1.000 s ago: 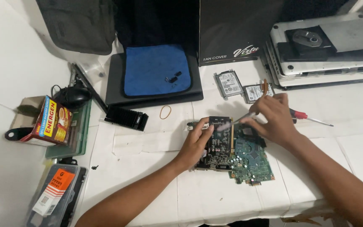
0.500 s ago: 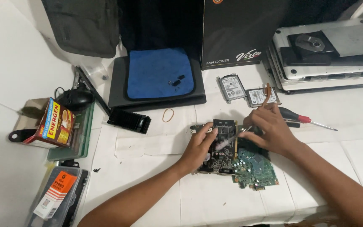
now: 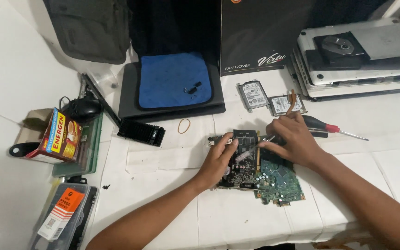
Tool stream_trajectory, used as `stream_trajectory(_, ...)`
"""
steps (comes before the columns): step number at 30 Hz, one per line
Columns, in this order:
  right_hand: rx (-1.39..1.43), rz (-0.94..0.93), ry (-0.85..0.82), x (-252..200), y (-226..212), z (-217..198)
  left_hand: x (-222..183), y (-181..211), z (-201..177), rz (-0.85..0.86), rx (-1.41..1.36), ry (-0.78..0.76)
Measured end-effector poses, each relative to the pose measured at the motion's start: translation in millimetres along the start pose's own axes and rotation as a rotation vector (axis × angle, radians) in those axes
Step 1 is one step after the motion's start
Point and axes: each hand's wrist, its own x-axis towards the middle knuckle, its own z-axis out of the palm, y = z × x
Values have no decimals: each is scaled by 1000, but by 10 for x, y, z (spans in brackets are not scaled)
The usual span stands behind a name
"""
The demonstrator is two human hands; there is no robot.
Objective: Cleaning dust from a graphics card and motherboard using a small brush.
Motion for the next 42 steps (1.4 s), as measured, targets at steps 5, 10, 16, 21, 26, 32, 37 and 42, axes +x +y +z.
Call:
stream_trajectory(5,27,36,-20,-7,14,-55,9,-55,7,-6,13,16)
stream_trajectory(10,52,29,-27,-42,19,-35,38,-16,-30,1,47,18)
stream_trajectory(16,104,35,-25,-41,63,-11,-7,-16,-7,12,43,5)
stream_trajectory(21,111,47,-42,-18,40,-51,8,22,-38,9,45,5)
stream_trajectory(26,115,62,-67,-24,55,-37,18,20,-35,18,20,5)
stream_trajectory(32,105,80,-77,-23,96,-7,60,-53,-64,12,50,-7)
stream_trajectory(37,117,81,-66,-29,104,11,55,-102,-84,33,59,-16)
stream_trajectory(42,108,53,-62,-7,110,-9,69,-124,-104,40,65,-11)
